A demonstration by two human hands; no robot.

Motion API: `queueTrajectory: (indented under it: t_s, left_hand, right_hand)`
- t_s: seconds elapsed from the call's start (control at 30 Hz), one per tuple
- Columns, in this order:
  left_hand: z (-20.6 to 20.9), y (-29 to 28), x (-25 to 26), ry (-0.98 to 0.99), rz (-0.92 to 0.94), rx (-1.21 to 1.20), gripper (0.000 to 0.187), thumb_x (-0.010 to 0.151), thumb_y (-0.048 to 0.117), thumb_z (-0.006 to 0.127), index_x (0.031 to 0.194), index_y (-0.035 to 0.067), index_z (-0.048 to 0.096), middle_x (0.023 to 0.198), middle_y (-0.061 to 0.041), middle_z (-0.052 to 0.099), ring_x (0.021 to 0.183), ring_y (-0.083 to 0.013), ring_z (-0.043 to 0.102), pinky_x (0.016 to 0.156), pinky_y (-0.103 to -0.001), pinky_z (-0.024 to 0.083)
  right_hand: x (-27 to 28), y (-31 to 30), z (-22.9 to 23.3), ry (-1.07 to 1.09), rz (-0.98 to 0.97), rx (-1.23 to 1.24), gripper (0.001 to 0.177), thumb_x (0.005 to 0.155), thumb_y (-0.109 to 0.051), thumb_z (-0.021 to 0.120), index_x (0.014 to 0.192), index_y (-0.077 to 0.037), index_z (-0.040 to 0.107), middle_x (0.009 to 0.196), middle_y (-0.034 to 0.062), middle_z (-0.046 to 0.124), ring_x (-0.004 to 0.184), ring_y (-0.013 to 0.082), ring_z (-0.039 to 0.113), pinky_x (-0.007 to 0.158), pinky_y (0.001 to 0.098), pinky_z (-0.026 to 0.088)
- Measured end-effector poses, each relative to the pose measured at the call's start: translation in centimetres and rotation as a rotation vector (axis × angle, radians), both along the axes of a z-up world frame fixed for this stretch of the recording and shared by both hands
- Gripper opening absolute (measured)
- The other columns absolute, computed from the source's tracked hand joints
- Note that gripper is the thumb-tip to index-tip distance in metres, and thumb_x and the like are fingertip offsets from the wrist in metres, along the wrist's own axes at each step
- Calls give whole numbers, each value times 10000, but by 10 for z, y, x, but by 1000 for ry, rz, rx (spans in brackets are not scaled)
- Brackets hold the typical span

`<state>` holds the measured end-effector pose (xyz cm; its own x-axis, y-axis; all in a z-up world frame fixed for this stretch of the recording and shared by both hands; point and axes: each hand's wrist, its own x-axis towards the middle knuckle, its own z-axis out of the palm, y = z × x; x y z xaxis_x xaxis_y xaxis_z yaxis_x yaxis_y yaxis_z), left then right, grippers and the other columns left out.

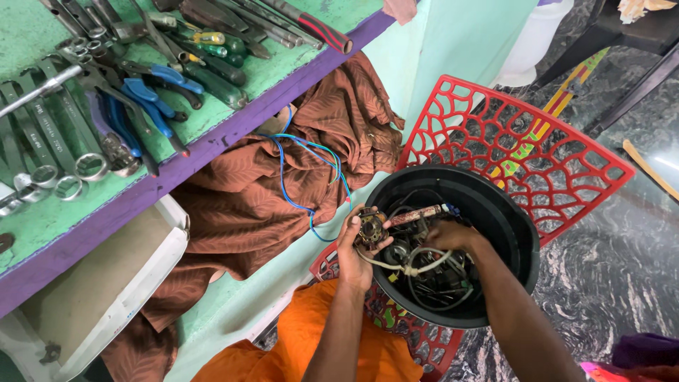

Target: The person picks up a carburetor from a shelf and uses a screwdriver to remove internal components. They then handle various wires and a stator coil from a bucket, inspecting the parts and reassembling them with the carburetor.

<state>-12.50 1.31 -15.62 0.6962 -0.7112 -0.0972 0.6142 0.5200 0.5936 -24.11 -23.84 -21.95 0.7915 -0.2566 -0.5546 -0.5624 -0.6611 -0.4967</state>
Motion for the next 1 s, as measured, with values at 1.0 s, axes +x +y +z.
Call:
queueTrajectory:
  t_s: [1.0]
  left_hand:
    - [10,24,1,39,-39,-84,462,1009,363,544,1410,135,514,1308,-146,664,1101,-350,699,890,-529,608]
  right_hand:
    - [-50,47,86,-1068,-589,-61,305,988,-75,527,1226,34,684,694,19,623,583,46,556,532,200,432]
